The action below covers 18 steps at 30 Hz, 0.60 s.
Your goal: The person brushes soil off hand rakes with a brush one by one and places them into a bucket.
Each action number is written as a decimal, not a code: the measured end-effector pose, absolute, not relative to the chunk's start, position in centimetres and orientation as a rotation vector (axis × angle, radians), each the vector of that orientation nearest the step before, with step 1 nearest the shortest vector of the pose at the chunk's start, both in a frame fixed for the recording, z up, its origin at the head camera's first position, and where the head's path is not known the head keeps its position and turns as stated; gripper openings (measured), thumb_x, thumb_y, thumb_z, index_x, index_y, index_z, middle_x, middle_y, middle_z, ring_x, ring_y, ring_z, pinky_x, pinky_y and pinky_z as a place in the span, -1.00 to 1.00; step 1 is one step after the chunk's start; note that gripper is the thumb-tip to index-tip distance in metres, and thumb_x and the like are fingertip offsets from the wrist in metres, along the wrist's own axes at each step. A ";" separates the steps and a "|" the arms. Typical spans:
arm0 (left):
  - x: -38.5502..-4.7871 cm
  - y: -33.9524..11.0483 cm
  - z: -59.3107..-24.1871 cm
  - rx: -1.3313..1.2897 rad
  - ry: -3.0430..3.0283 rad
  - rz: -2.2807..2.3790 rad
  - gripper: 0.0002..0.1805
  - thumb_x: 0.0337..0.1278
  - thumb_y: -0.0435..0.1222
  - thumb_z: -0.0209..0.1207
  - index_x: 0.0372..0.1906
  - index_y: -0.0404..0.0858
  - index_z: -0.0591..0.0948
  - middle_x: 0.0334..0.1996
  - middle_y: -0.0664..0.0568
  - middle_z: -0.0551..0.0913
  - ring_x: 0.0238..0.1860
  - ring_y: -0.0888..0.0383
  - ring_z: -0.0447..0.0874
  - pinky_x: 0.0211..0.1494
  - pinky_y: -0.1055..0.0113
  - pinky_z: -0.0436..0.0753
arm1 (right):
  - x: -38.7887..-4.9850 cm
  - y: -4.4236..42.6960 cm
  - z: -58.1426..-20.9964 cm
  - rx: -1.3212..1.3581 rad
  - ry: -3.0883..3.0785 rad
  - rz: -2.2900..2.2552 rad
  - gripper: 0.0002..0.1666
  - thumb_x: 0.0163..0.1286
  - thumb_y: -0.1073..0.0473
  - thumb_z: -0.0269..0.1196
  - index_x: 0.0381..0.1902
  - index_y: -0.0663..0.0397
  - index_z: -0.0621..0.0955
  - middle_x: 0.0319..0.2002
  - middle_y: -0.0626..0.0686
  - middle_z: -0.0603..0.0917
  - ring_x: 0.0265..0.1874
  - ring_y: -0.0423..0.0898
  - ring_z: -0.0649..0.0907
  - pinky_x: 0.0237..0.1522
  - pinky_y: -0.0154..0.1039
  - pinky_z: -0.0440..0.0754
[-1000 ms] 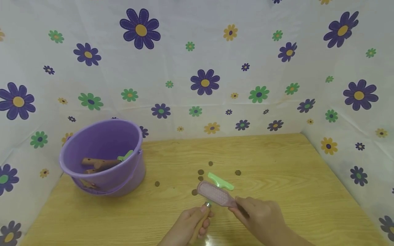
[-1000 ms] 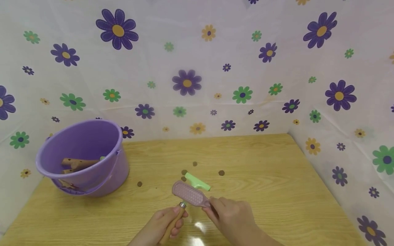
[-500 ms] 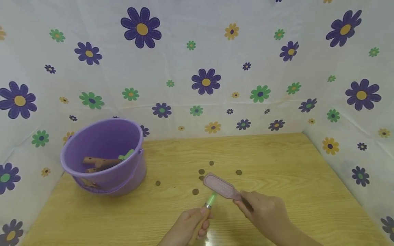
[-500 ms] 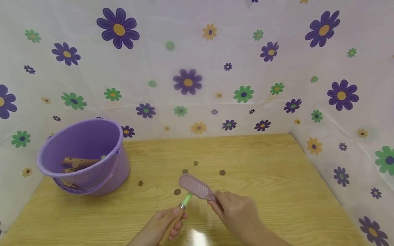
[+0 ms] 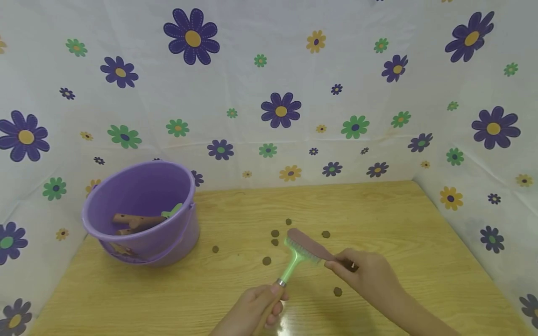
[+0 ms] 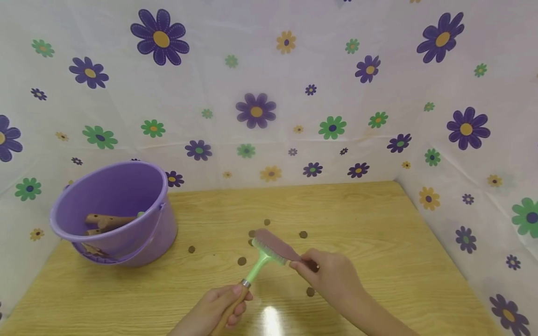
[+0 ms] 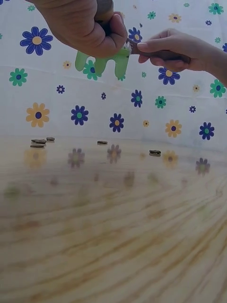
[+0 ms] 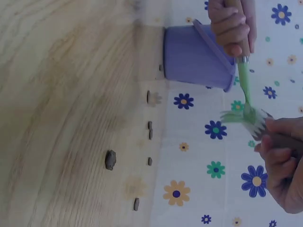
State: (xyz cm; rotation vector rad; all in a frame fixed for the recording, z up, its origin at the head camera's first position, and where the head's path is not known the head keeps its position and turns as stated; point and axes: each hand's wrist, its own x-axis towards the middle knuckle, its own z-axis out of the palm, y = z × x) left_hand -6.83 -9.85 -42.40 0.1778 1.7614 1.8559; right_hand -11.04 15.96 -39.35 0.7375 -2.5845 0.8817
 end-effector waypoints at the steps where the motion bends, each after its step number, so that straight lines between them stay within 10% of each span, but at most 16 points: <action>1: -6.8 -10.0 -42.3 0.183 1.763 1.853 -0.45 0.39 0.04 -0.12 -0.06 -0.42 0.50 -0.47 0.13 0.43 -0.45 0.25 0.35 -0.25 0.41 0.44 | -11.1 16.1 -39.2 0.691 -2.667 0.985 -0.80 0.22 0.01 0.32 -0.46 0.00 0.69 -0.70 -0.23 0.55 -0.74 -0.46 0.34 -0.73 -0.52 0.36; 9: -7.0 -10.8 -42.0 0.215 1.770 1.848 -0.50 0.39 -0.01 -0.08 -0.10 -0.42 0.51 -0.50 0.12 0.44 -0.49 0.28 0.36 -0.30 0.43 0.45 | -12.4 16.9 -39.6 0.383 -2.827 2.048 -0.55 0.34 0.02 0.22 -0.51 0.35 0.54 -0.76 -0.06 0.43 -0.87 -0.32 0.18 -0.82 -0.49 0.12; 18: -7.0 -11.2 -41.6 0.248 1.738 1.878 -0.52 0.38 -0.01 -0.06 -0.10 -0.40 0.52 -0.50 0.12 0.43 -0.49 0.29 0.36 -0.32 0.47 0.44 | -12.6 16.8 -41.4 0.324 -2.744 2.290 -0.63 0.35 0.06 0.20 -0.47 0.30 0.59 -0.71 -0.09 0.51 -0.88 -0.37 0.21 -0.82 -0.52 0.14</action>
